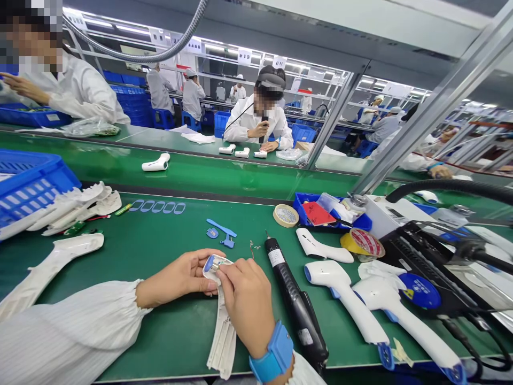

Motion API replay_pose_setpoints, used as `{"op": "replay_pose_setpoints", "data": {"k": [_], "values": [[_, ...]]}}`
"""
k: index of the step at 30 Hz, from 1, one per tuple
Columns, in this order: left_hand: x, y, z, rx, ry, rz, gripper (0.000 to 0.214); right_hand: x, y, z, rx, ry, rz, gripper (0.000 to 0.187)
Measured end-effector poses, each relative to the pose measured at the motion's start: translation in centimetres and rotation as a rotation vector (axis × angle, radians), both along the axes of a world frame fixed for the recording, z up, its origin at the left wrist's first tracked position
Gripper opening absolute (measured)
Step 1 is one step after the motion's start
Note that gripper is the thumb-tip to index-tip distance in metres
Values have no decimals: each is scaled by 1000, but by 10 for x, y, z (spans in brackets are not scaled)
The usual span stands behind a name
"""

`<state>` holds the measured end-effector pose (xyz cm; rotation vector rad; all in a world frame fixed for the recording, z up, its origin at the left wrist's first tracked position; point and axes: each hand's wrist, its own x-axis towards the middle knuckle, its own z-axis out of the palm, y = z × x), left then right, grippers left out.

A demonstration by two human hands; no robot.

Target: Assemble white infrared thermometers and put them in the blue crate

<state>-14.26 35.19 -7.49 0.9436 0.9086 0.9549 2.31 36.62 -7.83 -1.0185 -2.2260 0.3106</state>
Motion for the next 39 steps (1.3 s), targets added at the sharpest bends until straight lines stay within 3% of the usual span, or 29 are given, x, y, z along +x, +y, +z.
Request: {"op": "replay_pose_setpoints", "data": {"k": [10, 26, 39], "values": [[0, 0, -1, -2, -2, 3, 55, -4, -6, 5, 95, -154, -23, 17], [0, -4, 13, 4, 84, -3, 49, -2, -4, 15, 61, -250, -26, 18], [-3, -4, 17, -31, 85, -28, 42, -4, -8, 12, 15, -178, -45, 15]]}}
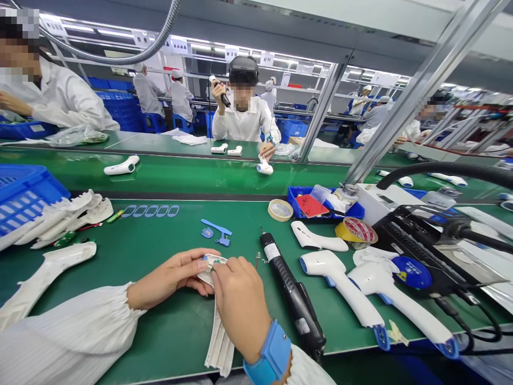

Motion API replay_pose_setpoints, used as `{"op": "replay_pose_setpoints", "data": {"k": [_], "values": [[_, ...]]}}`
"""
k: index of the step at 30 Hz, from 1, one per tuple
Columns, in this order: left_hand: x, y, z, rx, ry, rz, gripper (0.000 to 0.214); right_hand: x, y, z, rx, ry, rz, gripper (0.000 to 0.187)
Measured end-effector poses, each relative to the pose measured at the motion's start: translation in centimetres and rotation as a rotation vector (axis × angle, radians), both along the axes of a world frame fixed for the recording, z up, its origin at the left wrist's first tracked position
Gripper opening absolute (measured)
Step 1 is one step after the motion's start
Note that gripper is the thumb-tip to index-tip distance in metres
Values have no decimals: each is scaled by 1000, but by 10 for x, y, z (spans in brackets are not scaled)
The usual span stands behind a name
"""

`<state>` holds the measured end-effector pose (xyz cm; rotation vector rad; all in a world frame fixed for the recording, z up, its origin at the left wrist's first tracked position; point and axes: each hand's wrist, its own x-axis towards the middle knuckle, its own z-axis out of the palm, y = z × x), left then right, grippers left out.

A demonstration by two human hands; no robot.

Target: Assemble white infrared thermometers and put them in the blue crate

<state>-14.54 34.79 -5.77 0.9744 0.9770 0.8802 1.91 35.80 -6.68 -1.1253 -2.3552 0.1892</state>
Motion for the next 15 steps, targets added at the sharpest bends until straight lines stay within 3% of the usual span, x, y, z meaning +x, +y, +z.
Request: {"op": "replay_pose_setpoints", "data": {"k": [15], "values": [[-2, -6, 5, 100, -60, -94, 37, 1, -11, -1, 196, 193, -5, 16]]}}
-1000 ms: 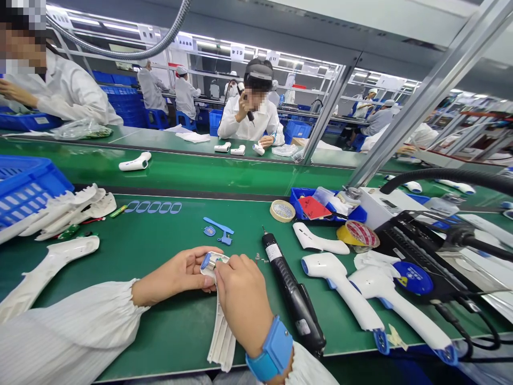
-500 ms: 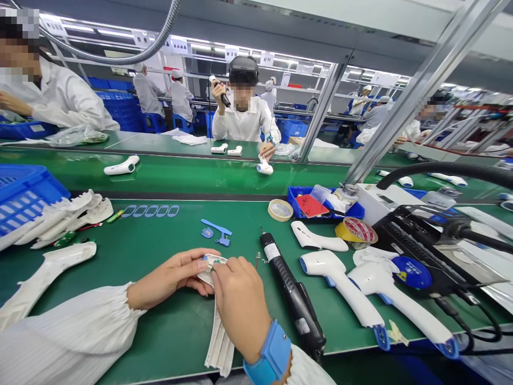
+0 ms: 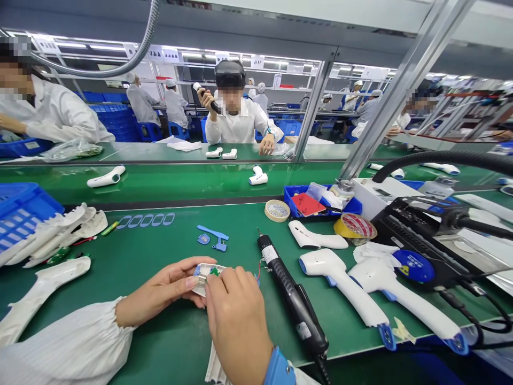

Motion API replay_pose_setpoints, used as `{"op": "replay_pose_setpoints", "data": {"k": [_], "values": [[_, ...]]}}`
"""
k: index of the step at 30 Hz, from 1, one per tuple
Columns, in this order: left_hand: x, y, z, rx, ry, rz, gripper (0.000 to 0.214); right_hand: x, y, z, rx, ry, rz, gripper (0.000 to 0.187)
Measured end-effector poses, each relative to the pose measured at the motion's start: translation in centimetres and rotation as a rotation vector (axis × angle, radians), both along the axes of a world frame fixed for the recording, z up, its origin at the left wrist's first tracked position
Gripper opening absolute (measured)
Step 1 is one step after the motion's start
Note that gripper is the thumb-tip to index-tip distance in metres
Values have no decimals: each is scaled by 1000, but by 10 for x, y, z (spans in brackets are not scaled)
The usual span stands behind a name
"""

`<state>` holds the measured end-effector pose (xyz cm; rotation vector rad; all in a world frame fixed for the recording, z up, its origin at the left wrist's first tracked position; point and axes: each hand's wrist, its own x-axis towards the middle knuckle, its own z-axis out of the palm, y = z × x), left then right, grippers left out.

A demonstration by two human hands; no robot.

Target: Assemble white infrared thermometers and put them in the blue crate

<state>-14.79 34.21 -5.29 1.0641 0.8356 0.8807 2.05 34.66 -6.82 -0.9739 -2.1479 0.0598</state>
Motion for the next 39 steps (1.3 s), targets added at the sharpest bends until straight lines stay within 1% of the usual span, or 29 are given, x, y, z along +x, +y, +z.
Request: {"op": "replay_pose_setpoints", "data": {"k": [4, 11, 18, 22, 26, 28, 31, 34, 39], "values": [[0, 0, -1, -23, 7, 10, 37, 0, 0, -2, 3, 0, -8, 16], [-1, 7, -7, -112, -27, 48, 35, -1, 10, -5, -74, -63, -6, 13], [-1, 9, -9, -142, -26, 66, 35, -2, 13, -4, -138, -101, 3, 14], [-2, 9, -9, -129, -41, 50, 37, -1, 14, -4, -148, -102, 12, 14], [-3, 9, -10, -86, -58, 6, 49, 0, 14, -4, -168, -116, 26, 14], [-2, 9, -11, -81, -38, 6, 49, 0, 14, -4, -160, -126, 20, 13], [1, 9, -11, -91, 40, 58, 36, 0, 13, -6, -134, -140, 7, 16], [5, 7, -11, -100, 90, 126, 33, -3, 11, -8, -105, -152, 0, 17], [7, 6, -10, -114, 74, 206, 31, -5, 11, -5, -42, -209, 11, 14]]}}
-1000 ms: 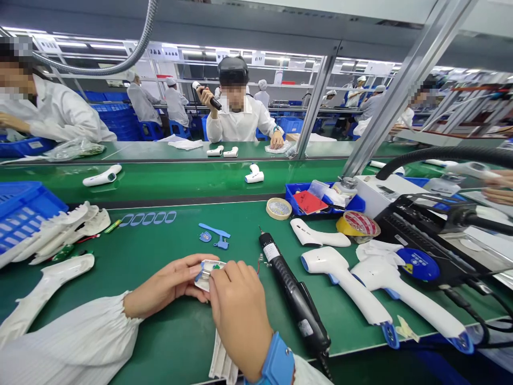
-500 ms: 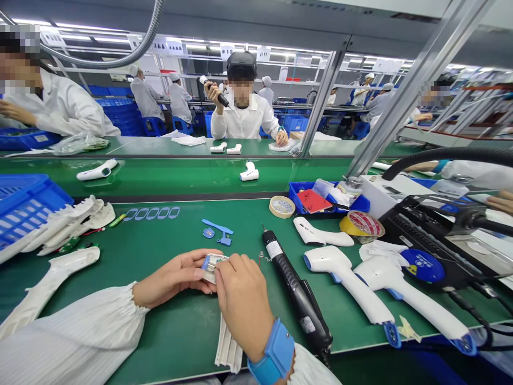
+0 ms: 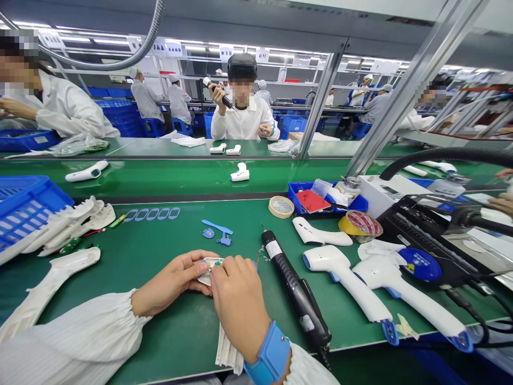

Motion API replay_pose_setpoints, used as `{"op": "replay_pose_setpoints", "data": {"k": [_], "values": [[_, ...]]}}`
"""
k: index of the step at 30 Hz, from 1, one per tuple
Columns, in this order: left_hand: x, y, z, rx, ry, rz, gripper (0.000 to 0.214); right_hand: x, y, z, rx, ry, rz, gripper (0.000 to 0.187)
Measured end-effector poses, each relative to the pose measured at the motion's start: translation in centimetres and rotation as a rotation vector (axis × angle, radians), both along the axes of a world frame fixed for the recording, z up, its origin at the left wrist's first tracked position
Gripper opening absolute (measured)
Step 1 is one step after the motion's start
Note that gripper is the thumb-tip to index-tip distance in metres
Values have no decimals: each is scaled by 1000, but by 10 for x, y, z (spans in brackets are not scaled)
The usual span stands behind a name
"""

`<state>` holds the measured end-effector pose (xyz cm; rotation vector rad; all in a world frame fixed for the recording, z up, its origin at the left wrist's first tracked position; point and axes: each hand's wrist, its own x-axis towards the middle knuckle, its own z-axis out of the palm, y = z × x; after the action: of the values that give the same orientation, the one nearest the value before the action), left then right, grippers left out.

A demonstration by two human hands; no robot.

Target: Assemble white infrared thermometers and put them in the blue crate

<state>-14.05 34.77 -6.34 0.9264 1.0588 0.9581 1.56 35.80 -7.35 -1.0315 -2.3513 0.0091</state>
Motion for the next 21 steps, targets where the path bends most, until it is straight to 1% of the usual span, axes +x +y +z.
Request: {"op": "replay_pose_setpoints", "data": {"k": [2, 4, 7, 8, 9, 10, 11, 13, 14, 15, 17, 19, 21], "values": [[-2, 2, -1, -3, 12, 18, 33, 7, 1, 5, 5, 15, 35, 13], [-5, 5, -4, -17, 53, 26, 35, 20, 3, 11, 19, 98, 38, 11], [-9, 10, -9, -26, 118, 34, 34, 45, 6, 16, 61, 253, -30, 13], [-10, 11, -10, -19, 125, 37, 34, 52, 6, 16, 44, 294, -56, 14], [-10, 11, -10, -8, 127, 41, 34, 58, 7, 15, -8, 331, -79, 16], [-10, 11, -10, 5, 128, 47, 34, 62, 8, 13, -102, 367, -99, 18], [-10, 11, -10, 20, 132, 54, 34, 64, 8, 11, -226, 401, -111, 21], [-8, 8, -7, 55, 147, 79, 35, 62, 9, 5, -496, 458, -99, 33], [-7, 7, -5, 75, 156, 92, 36, 58, 9, 3, -603, 477, -80, 40], [-6, 6, -4, 95, 165, 100, 36, 53, 10, 1, -676, 489, -60, 46], [-5, 4, -2, 120, 184, 107, 36, 42, 10, 0, -729, 499, -31, 51], [-5, 4, 0, 120, 203, 99, 39, 32, 9, 3, -730, 510, -4, 44], [-7, 5, 2, 88, 212, 68, 43, 26, 7, 7, -722, 515, 26, 34]]}}
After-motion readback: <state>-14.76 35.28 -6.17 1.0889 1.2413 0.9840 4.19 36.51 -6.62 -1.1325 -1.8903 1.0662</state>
